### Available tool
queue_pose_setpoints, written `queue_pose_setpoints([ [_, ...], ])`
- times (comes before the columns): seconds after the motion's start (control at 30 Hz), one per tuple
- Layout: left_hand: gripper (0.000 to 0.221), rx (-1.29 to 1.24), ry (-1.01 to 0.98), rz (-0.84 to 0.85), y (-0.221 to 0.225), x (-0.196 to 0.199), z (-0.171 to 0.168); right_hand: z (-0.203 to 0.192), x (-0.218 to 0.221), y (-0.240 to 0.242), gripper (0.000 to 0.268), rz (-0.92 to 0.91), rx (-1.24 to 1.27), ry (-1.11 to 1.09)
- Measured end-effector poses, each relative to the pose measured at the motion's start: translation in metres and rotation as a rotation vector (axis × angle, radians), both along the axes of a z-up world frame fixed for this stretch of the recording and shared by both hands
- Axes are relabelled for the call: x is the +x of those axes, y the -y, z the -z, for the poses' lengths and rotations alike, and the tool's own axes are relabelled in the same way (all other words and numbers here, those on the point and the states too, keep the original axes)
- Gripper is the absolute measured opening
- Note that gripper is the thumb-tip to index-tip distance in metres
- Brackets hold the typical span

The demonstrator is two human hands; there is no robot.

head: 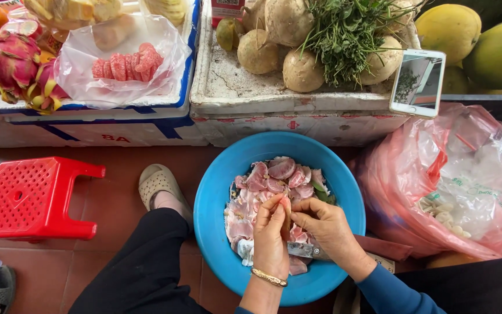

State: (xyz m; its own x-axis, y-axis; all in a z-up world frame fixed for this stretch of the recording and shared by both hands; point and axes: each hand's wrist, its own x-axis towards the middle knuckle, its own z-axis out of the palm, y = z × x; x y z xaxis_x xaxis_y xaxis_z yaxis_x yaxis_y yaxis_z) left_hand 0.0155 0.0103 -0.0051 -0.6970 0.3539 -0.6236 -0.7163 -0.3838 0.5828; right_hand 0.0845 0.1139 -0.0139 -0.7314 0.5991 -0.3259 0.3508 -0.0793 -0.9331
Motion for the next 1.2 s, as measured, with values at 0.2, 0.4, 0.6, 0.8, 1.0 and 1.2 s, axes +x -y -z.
queue_pose_setpoints([
  [0.2, 0.022, 0.026, 0.02, 0.002, 0.004, 0.001, 0.006, -0.004, 0.004, -0.006, 0.008, -0.044, 0.01, 0.008],
  [0.4, 0.016, 0.221, 0.129, 0.084, 0.008, -0.002, 0.01, -0.007, 0.007, -0.014, 0.011, -0.115, -0.064, -0.009],
  [0.6, 0.018, 0.175, 0.084, -0.035, 0.006, -0.005, 0.005, -0.012, 0.001, -0.01, 0.013, -0.109, -0.152, 0.022],
  [0.8, 0.019, 0.07, -0.054, 0.026, 0.005, 0.0, 0.01, 0.007, 0.004, -0.011, 0.006, -0.152, 0.037, 0.02],
  [1.0, 0.018, 0.165, 0.056, 0.042, 0.007, -0.001, 0.006, -0.019, 0.006, -0.02, 0.008, -0.211, -0.163, -0.011],
  [1.2, 0.017, 0.141, 0.245, 0.112, 0.009, -0.004, 0.002, -0.019, 0.01, -0.025, 0.008, -0.245, -0.225, -0.097],
])
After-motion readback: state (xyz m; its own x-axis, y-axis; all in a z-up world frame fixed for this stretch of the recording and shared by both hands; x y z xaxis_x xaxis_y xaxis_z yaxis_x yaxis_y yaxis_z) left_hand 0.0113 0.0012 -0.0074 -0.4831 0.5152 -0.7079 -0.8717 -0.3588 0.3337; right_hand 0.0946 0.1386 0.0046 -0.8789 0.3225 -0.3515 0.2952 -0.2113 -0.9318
